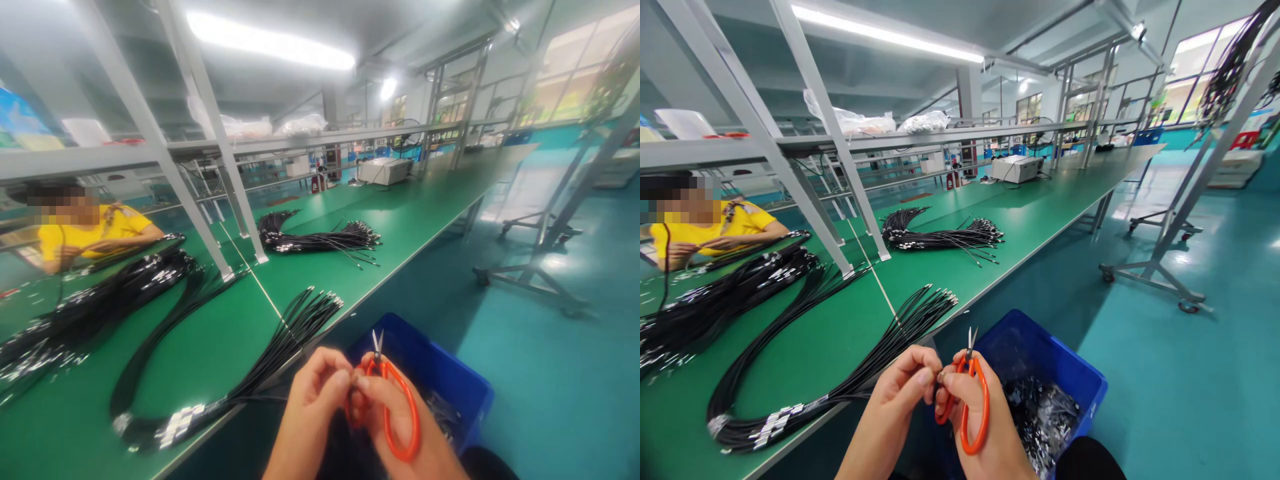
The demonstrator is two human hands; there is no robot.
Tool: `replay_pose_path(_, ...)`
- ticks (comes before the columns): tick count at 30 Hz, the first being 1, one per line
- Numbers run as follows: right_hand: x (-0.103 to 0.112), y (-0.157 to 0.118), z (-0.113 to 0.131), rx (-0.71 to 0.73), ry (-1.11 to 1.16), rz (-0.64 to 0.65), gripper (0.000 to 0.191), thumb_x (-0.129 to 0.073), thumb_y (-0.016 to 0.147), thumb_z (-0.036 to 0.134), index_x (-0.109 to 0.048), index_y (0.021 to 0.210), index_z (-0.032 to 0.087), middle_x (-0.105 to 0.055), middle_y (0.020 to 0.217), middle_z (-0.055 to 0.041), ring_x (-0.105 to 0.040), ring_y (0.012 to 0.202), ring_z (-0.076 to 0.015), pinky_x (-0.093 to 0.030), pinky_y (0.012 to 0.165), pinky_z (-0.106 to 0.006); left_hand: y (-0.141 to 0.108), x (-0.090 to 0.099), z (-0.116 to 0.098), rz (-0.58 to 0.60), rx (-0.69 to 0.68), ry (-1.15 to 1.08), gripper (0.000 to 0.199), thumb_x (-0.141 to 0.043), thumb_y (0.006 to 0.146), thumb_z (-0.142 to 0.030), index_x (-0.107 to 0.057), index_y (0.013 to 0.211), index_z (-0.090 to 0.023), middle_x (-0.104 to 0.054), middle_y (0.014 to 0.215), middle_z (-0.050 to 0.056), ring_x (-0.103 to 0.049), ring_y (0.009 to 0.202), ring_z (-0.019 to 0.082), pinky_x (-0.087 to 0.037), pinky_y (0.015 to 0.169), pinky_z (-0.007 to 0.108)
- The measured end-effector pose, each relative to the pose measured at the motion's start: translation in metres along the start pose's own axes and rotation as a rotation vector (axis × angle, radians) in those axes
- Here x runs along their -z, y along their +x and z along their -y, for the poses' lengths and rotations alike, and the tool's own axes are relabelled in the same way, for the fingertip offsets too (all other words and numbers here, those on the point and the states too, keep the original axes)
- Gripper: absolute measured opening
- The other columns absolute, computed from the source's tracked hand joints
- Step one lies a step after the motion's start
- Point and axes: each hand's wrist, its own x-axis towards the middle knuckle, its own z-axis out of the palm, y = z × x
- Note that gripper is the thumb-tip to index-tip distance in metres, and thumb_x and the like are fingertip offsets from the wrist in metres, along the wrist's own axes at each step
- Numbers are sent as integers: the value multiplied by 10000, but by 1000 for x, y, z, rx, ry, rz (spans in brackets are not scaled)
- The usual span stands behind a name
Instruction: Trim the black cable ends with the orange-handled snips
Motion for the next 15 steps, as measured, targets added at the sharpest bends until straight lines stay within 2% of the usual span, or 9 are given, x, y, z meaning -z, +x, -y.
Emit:
replay_pose_path(4,-1,1,-2,81,-33,4,212,-804,516,228,-644,655,219,-575,520,23,-477,461,-142,-411,449,-267,0,-1,0,22,-96,41,163,-700,758,-252,-613,665,-150,-542,648,-25,-515,483,82,-430,475,216)
replay_pose_path(8,5,3,-4,104,-95,5,202,-794,549,293,-684,703,222,-594,522,6,-517,481,-168,-440,459,-283,1,1,-2,115,-26,-81,147,-659,782,-235,-649,666,-144,-561,640,-2,-538,486,104,-433,469,235)
replay_pose_path(15,10,7,-12,139,-142,-16,200,-802,570,344,-715,699,219,-595,518,0,-493,442,-156,-455,461,-298,-2,-7,2,3,24,-258,145,-668,760,-219,-603,649,-152,-566,603,-13,-498,469,83,-384,454,201)
